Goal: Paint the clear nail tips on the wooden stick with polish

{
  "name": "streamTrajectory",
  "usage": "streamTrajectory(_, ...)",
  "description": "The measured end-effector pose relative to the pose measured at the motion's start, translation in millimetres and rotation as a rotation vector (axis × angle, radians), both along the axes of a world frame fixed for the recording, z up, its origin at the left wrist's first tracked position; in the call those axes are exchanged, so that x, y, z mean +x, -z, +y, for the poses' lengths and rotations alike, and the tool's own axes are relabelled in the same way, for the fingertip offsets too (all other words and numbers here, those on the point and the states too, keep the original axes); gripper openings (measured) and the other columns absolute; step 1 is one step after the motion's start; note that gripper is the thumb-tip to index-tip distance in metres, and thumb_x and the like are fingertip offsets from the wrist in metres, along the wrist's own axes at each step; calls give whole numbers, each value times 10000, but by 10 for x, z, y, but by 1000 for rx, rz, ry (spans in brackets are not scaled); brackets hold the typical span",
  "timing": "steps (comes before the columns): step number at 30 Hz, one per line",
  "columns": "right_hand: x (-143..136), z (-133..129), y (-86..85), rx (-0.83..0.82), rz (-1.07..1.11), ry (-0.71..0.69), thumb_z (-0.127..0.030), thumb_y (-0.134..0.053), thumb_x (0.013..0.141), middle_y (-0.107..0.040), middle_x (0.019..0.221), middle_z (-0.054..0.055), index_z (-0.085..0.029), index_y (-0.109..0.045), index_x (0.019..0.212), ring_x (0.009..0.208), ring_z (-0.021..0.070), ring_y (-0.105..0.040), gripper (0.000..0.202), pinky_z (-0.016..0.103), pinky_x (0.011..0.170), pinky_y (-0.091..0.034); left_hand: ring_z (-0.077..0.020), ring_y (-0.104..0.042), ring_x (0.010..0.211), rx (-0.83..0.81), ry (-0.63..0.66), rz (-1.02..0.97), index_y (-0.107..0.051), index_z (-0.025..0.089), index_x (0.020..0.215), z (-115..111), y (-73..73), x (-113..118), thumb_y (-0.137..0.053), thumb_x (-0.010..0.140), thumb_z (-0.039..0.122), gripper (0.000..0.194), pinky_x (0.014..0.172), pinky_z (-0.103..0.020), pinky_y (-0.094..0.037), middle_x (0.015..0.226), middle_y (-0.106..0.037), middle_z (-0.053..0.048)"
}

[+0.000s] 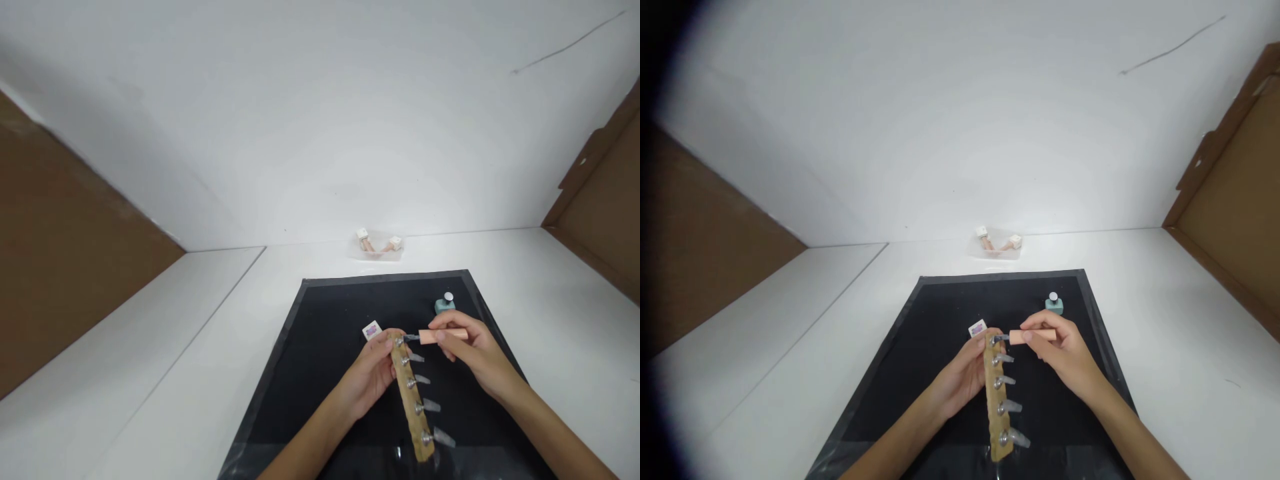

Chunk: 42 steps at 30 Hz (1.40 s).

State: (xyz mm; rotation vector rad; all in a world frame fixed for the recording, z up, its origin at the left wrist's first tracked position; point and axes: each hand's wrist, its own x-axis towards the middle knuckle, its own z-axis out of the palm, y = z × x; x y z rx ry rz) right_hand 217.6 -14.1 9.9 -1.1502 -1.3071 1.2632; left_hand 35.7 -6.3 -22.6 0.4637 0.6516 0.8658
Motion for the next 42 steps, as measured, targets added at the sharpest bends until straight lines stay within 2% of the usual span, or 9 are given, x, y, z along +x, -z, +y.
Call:
streamTrajectory(6,4,-7,17,11,23,-5,-419,-658,741,-443,552,-44,-193,-647,766,467,92,-402,227,223,453,-329,-114,-574,585,-25,-7,-15,-649,127,801,-3,-23,13,-809,560,316,346,563,-217,-414,653,-650,-13)
streamTrajectory(19,17,-10,27,4,19,-10,-428,-652,744,-442,541,-44,-196,-649,771,471,103,-412,233,234,464,-337,-116,-565,590,-15,1,-15,-636,131,793,-6,-14,16,-799,574,318,331,573,-224,-388,658,-635,-16)
streamTrajectory(26,11,2,34,-4,46,-14,-393,-653,755,-435,532,-51,-201,-649,768,472,95,-405,192,225,468,-331,-96,-545,563,-32,-7,-3,-642,129,756,-5,-34,26,-832,512,331,370,557,-211,-385,629,-619,2)
streamTrajectory(32,11,-20,33,-7,44,-18,-396,-653,757,-441,541,-47,-196,-648,768,477,98,-407,200,232,474,-329,-87,-543,549,-12,-2,-9,-649,140,758,-8,-39,22,-821,535,332,341,524,-193,-376,624,-623,9)
streamTrajectory(42,11,-2,7,-11,37,-31,-414,-653,748,-445,543,-48,-192,-643,752,478,89,-388,222,220,468,-308,-98,-590,614,1,14,-64,-667,145,787,-18,-36,12,-807,570,308,306,587,-194,-438,669,-661,2)
